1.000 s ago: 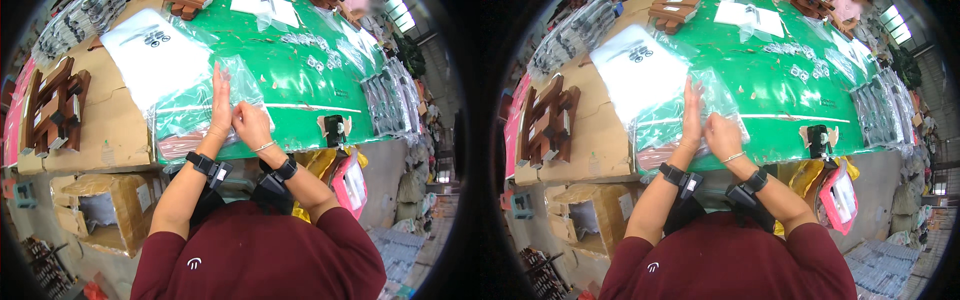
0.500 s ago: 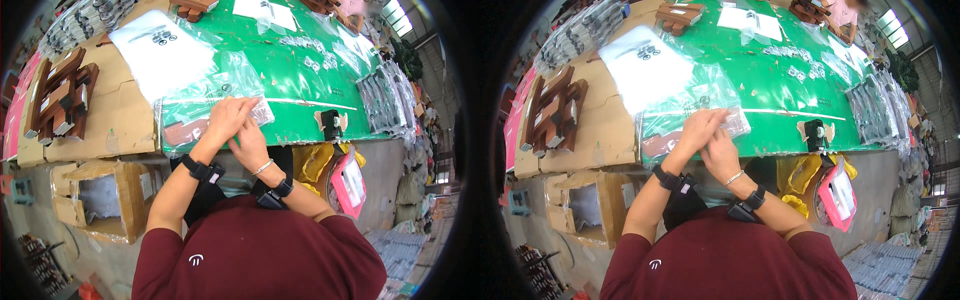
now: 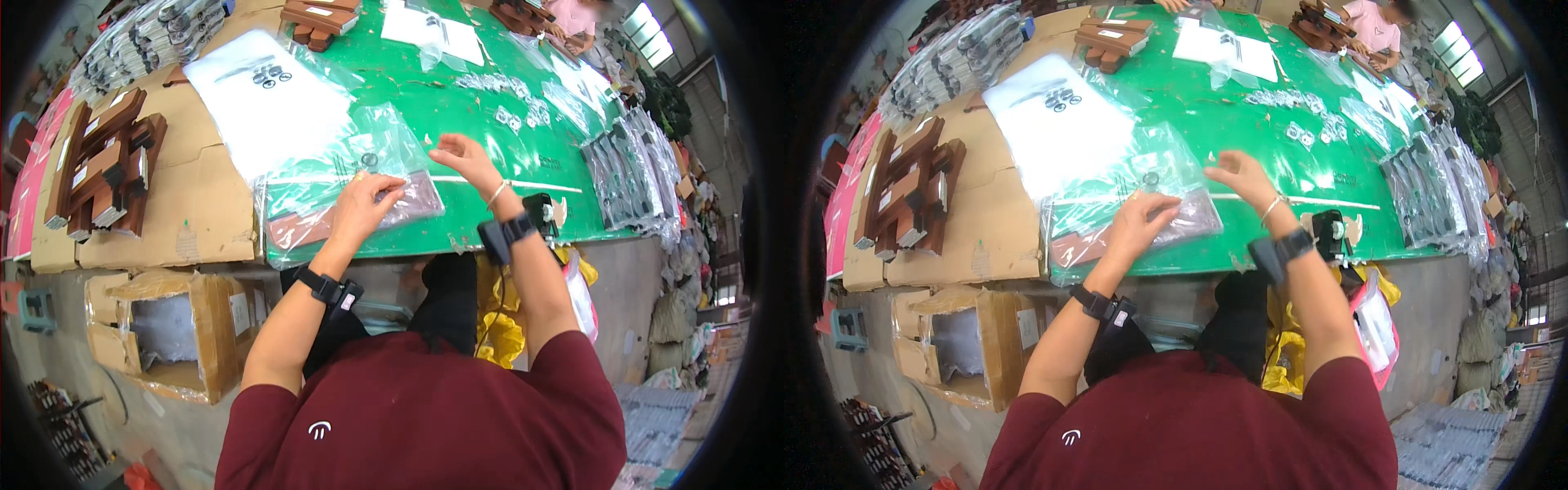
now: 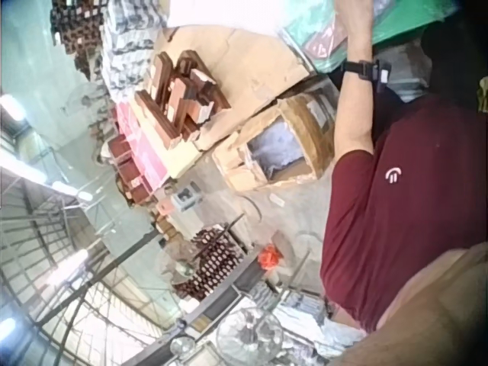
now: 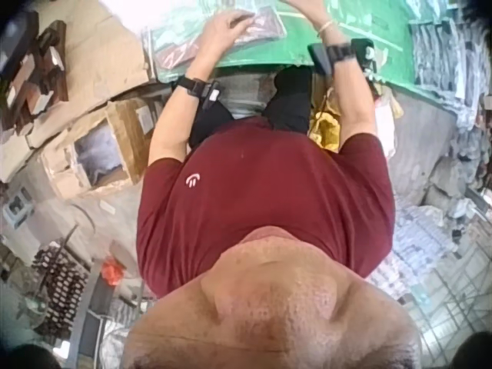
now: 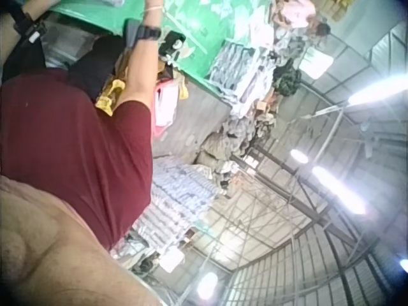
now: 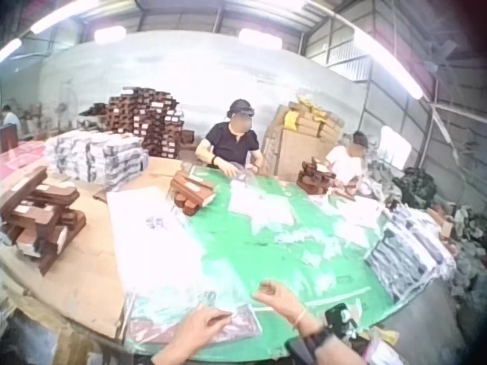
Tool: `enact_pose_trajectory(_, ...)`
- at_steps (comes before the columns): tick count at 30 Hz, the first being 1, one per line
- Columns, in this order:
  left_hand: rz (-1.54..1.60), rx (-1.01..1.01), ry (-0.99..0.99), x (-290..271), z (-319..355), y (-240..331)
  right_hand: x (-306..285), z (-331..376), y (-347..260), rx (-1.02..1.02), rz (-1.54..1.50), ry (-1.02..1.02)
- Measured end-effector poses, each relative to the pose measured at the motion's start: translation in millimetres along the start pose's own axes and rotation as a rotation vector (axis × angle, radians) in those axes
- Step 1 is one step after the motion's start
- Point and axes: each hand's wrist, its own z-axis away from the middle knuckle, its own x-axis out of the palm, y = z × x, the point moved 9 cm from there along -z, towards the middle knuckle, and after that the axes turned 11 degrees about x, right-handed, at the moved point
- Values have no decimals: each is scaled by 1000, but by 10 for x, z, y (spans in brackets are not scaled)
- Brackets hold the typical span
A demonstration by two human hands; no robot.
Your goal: The person is packaging wooden furniture components into plastic bags and sealing them.
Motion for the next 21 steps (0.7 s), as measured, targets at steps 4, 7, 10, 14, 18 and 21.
enact_pose_trajectory(4,58,-47,-16,36,5,-59,302,-518,-13,-19,-47,-404)
enact_pose_trajectory(7,42,-7,-27,97,24,-89,521,-818,-392,-280,-116,-635)
enact_pose_trajectory(10,32,-13,-11,44,51,-74,850,-848,-628,-213,-57,-848)
enact_pose_trajectory(14,40,-80,-46,70,10,-50,1097,-1038,-320,-96,235,-1038)
enact_pose_trajectory(18,7,-56,-35,44,6,-47,1205,-1450,-213,-156,212,-826)
enact_pose_trajectory(21,-26,-13,-32,19,-25,-37,1184,-1456,-263,-426,641,-413)
